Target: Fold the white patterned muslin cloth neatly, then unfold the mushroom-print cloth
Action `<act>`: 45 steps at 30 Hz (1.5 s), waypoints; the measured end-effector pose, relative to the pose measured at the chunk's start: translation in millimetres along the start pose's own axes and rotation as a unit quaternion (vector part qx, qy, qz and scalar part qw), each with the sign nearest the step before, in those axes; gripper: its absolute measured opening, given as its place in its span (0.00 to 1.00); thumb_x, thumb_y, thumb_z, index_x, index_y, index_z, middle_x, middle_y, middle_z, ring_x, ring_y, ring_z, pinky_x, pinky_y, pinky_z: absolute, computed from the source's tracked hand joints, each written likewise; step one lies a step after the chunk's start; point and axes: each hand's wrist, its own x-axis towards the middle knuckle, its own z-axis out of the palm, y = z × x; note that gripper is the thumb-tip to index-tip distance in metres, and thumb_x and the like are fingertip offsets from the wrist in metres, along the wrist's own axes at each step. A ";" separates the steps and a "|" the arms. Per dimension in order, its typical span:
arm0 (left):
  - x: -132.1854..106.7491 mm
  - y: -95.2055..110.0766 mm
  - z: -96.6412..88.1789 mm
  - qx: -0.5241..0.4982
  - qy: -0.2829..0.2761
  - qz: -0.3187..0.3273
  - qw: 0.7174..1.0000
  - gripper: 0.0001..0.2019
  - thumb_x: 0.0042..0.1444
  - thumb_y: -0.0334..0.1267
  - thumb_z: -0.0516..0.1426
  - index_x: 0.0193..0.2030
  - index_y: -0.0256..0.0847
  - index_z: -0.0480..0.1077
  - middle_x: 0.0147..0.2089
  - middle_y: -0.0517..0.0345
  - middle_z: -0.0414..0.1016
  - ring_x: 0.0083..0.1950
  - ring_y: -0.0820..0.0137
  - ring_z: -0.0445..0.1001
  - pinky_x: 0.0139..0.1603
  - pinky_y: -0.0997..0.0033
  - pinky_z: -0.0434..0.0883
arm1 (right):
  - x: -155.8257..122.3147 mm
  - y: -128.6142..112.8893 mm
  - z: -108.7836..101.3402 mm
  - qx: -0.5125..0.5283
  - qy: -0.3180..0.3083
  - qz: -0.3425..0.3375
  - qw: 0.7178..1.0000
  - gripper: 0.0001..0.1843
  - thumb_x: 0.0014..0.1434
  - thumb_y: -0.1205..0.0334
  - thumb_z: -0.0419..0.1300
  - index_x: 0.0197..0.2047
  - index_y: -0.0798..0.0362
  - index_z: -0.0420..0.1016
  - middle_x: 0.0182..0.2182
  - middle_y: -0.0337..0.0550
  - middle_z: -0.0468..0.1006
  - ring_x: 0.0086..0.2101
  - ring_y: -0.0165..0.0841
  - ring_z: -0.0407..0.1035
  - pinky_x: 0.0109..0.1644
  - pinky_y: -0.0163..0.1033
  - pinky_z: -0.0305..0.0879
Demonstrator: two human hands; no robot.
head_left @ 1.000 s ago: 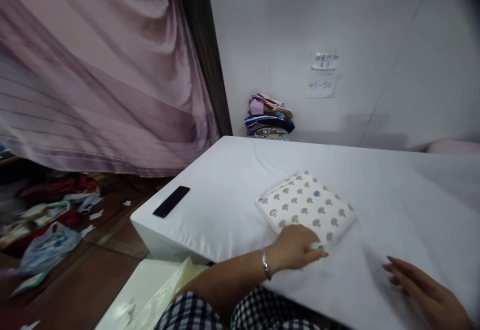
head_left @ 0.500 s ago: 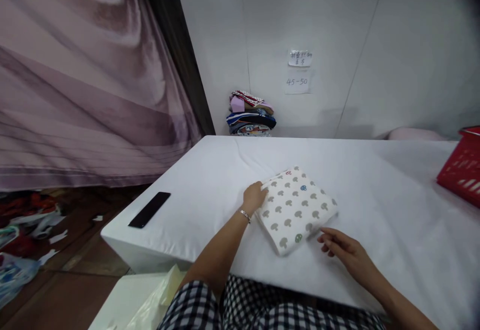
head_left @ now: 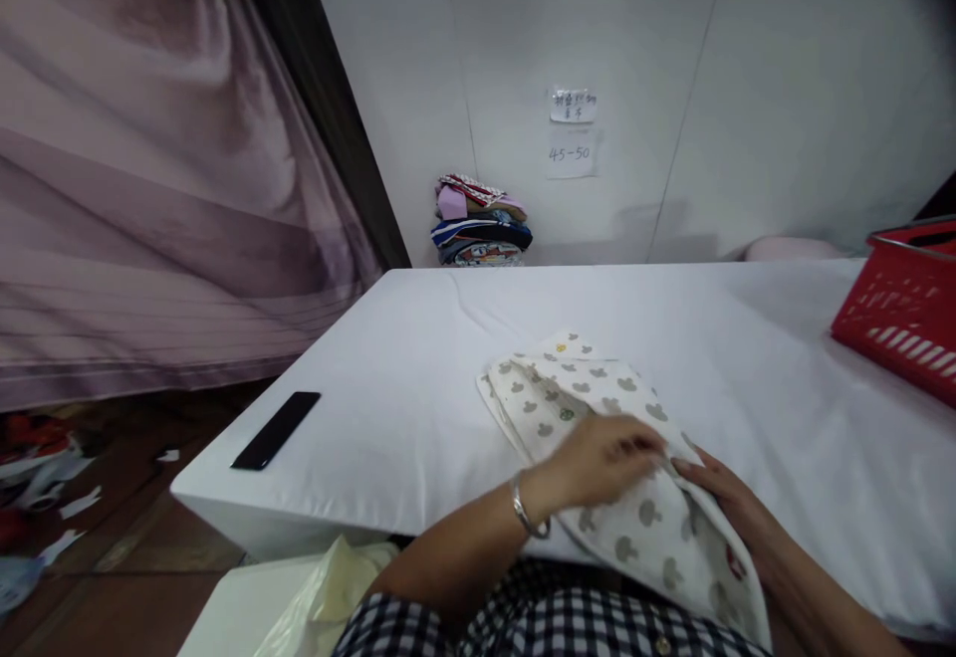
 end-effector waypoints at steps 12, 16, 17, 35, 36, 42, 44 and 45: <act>2.4 -102.8 -103.1 0.226 0.053 -0.194 0.953 0.15 0.58 0.42 0.45 0.46 0.50 0.69 0.41 0.54 0.74 0.52 0.66 0.68 0.47 0.60 0.66 | 5.9 -18.9 -1.9 0.086 -0.010 0.011 0.996 0.38 0.51 0.63 0.62 0.64 0.48 0.54 0.43 0.48 0.78 0.37 0.43 0.75 0.42 0.47 0.72; 12.5 -55.0 -90.5 0.206 0.105 -0.226 0.946 0.18 0.61 0.48 0.41 0.41 0.48 0.70 0.35 0.53 0.74 0.39 0.67 0.71 0.35 0.65 0.67 | 6.2 -16.0 -8.4 0.110 -0.011 0.086 0.990 0.30 0.54 0.53 0.58 0.59 0.52 0.63 0.39 0.49 0.80 0.39 0.45 0.74 0.45 0.50 0.70; 13.5 -39.0 -78.3 0.184 0.088 -0.209 0.956 0.19 0.61 0.50 0.42 0.40 0.47 0.70 0.37 0.53 0.74 0.37 0.67 0.71 0.33 0.65 0.68 | 4.1 -14.4 -9.7 0.113 -0.019 0.106 0.988 0.29 0.54 0.48 0.56 0.56 0.54 0.66 0.38 0.51 0.80 0.39 0.46 0.74 0.46 0.51 0.70; -1.8 -72.4 -34.9 0.225 0.155 -0.231 0.934 0.19 0.56 0.43 0.54 0.53 0.39 0.65 0.60 0.47 0.64 0.61 0.60 0.60 0.60 0.62 0.58 | -54.1 -27.9 -51.3 0.131 0.264 0.135 0.946 0.44 0.36 0.67 0.63 0.60 0.50 0.60 0.33 0.49 0.80 0.36 0.52 0.74 0.42 0.53 0.74; -5.7 -90.0 -44.6 0.261 0.176 -0.303 0.900 0.19 0.56 0.43 0.55 0.53 0.38 0.65 0.61 0.45 0.61 0.63 0.59 0.58 0.61 0.62 0.57 | -55.7 -28.7 -50.9 0.141 0.259 0.144 0.945 0.43 0.37 0.66 0.62 0.60 0.51 0.60 0.33 0.49 0.80 0.37 0.51 0.74 0.42 0.53 0.74; -17.2 -139.4 -58.7 0.249 0.128 -0.420 0.863 0.15 0.55 0.44 0.53 0.47 0.38 0.67 0.49 0.46 0.73 0.51 0.60 0.70 0.49 0.64 0.65 | -45.7 -28.4 -52.4 0.089 0.229 0.107 0.963 0.37 0.34 0.65 0.65 0.52 0.51 0.66 0.31 0.48 0.81 0.33 0.52 0.75 0.36 0.53 0.75; -14.1 -135.2 -63.6 0.228 0.131 -0.426 0.866 0.13 0.56 0.42 0.51 0.45 0.40 0.68 0.46 0.50 0.75 0.47 0.63 0.72 0.45 0.67 0.66 | -36.9 -36.4 -57.4 0.025 0.249 0.048 0.967 0.34 0.30 0.67 0.68 0.46 0.51 0.69 0.28 0.48 0.80 0.28 0.51 0.74 0.29 0.51 0.75; -12.7 -131.0 -69.4 0.221 0.153 -0.417 0.868 0.12 0.56 0.41 0.51 0.44 0.41 0.68 0.45 0.51 0.75 0.46 0.64 0.73 0.44 0.68 0.67 | -31.7 -43.1 -60.4 -0.009 0.257 0.010 0.966 0.33 0.28 0.67 0.68 0.43 0.51 0.70 0.28 0.48 0.80 0.26 0.50 0.74 0.27 0.49 0.74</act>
